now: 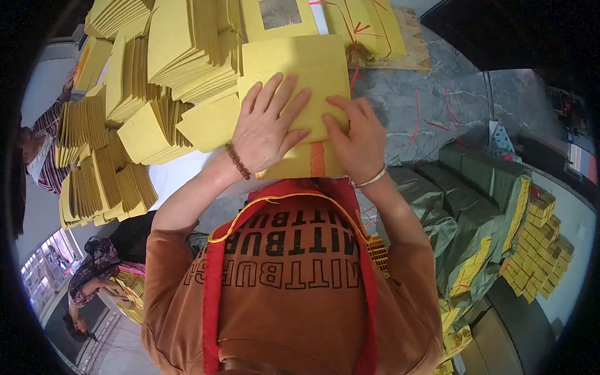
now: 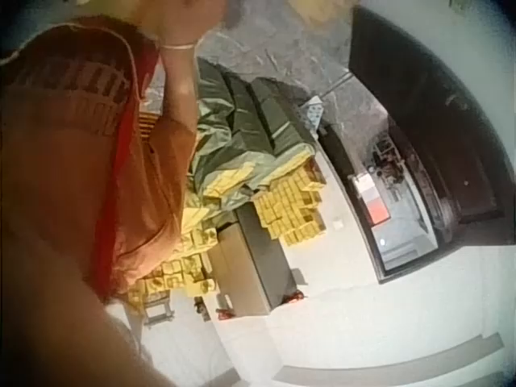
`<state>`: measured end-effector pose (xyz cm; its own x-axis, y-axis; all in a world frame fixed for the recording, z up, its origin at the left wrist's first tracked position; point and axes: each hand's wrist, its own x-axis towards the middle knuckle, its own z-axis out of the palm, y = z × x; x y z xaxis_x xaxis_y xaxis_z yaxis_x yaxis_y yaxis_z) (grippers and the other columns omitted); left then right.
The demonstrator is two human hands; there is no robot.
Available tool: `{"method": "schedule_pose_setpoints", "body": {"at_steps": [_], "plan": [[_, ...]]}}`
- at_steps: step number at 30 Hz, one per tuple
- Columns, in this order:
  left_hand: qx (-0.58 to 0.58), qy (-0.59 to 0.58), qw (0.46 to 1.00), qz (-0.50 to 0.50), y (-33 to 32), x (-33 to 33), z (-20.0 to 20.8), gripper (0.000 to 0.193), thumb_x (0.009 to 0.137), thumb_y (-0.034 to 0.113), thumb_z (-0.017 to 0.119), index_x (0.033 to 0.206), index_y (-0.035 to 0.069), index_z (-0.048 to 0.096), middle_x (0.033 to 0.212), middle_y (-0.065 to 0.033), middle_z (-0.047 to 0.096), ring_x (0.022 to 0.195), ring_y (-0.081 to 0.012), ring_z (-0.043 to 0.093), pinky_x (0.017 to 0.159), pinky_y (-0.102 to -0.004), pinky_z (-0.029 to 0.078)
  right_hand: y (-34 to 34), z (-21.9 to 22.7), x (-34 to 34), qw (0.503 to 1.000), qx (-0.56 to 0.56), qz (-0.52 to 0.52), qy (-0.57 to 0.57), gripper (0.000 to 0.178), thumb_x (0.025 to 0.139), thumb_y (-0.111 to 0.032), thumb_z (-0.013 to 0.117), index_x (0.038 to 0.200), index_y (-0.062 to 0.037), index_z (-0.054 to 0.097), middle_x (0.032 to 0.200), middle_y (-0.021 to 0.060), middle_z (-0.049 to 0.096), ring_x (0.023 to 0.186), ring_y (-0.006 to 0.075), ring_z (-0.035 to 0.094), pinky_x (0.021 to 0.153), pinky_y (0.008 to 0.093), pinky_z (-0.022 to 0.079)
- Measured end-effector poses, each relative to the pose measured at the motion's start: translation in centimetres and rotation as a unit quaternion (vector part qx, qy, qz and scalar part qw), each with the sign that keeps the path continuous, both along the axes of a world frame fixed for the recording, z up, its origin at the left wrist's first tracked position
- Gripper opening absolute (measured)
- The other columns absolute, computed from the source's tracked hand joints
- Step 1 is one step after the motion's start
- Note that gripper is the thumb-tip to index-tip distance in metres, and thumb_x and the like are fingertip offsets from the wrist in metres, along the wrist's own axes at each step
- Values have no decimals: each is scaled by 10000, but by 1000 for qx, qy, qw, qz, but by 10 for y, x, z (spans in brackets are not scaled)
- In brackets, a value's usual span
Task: Folding and stacking yellow paper sheets, some with silver foil attached.
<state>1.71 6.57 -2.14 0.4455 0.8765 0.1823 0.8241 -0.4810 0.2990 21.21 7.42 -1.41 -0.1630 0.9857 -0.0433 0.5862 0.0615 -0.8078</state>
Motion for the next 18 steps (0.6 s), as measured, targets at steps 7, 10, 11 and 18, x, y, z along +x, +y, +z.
{"method": "schedule_pose_setpoints", "body": {"at_steps": [7, 10, 11, 18], "plan": [[-9, 10, 1000, -6, -2, -2, -3, 644, 759, 404, 616, 1293, 86, 450, 1371, -149, 361, 1306, -315, 269, 1064, -470, 182, 0, -14, -16, 916, 187, 192, -298, 635, 859, -516, 425, 1358, -126, 373, 1451, 96, 282, 1349, 265, 235, 966, 696, 84], [9, -76, 997, 14, -3, -5, -4, 619, 739, 329, 633, 1271, 63, 462, 1347, -141, 382, 1279, -317, 295, 1042, -463, 213, 0, -14, -19, 917, 202, 188, -287, 658, 872, -513, 402, 1373, -90, 341, 1461, 76, 268, 1354, 280, 222, 962, 704, 86], [9, -74, 997, 24, -4, -7, -4, 619, 739, 329, 633, 1271, 63, 462, 1347, -141, 382, 1279, -317, 295, 1042, -463, 213, -1, -15, -19, 916, 205, 197, -283, 658, 872, -513, 402, 1373, -90, 341, 1461, 76, 268, 1354, 280, 222, 962, 704, 86], [129, 139, 981, -30, -9, 17, 7, 546, 738, 281, 576, 1196, -7, 502, 1090, -209, 535, 1006, -291, 511, 823, -382, 423, 17, -18, 2, 966, 74, 221, -114, 677, 911, -532, 308, 1409, -75, 265, 1452, 111, 286, 1356, 288, 224, 1051, 560, 127]]}}
